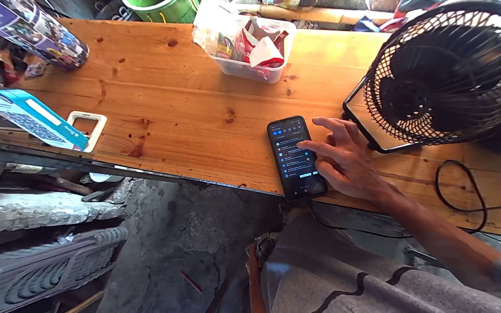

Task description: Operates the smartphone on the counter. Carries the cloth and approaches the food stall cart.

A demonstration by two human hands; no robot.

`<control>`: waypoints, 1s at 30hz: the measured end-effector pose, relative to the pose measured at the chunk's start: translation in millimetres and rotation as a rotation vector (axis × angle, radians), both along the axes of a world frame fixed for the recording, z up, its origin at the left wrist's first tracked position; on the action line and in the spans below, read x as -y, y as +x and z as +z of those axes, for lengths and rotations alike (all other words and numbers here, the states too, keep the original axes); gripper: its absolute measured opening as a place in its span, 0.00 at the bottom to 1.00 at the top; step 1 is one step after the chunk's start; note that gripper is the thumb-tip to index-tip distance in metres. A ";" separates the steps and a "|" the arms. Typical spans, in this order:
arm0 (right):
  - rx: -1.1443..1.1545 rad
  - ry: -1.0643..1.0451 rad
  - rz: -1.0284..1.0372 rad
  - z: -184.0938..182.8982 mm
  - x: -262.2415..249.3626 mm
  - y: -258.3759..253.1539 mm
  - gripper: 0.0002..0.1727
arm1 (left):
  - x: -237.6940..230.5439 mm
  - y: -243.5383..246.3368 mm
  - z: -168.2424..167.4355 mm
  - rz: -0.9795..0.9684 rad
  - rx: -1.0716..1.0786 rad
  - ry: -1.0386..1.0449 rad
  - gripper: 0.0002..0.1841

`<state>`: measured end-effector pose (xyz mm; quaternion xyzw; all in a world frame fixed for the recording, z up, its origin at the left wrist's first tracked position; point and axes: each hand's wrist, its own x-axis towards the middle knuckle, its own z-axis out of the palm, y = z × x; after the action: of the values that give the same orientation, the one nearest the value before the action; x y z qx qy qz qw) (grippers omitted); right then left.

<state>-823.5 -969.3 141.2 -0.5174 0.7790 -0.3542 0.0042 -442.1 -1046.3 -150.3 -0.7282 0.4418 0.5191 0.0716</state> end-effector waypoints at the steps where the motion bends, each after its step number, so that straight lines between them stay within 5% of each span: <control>1: 0.001 0.004 -0.001 0.0 -0.1 0.0 0.23 | 0.0 -0.3 -0.1 0.014 -0.004 0.002 0.29; 30: -0.009 0.033 -0.045 0.9 1.9 1.7 0.27 | -0.2 -4.2 6.5 0.035 -0.007 -0.010 0.29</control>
<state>-821.8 -971.2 142.0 -0.5010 0.7963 -0.3388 0.0010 -446.4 -1046.1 -143.8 -0.7345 0.4318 0.5204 0.0572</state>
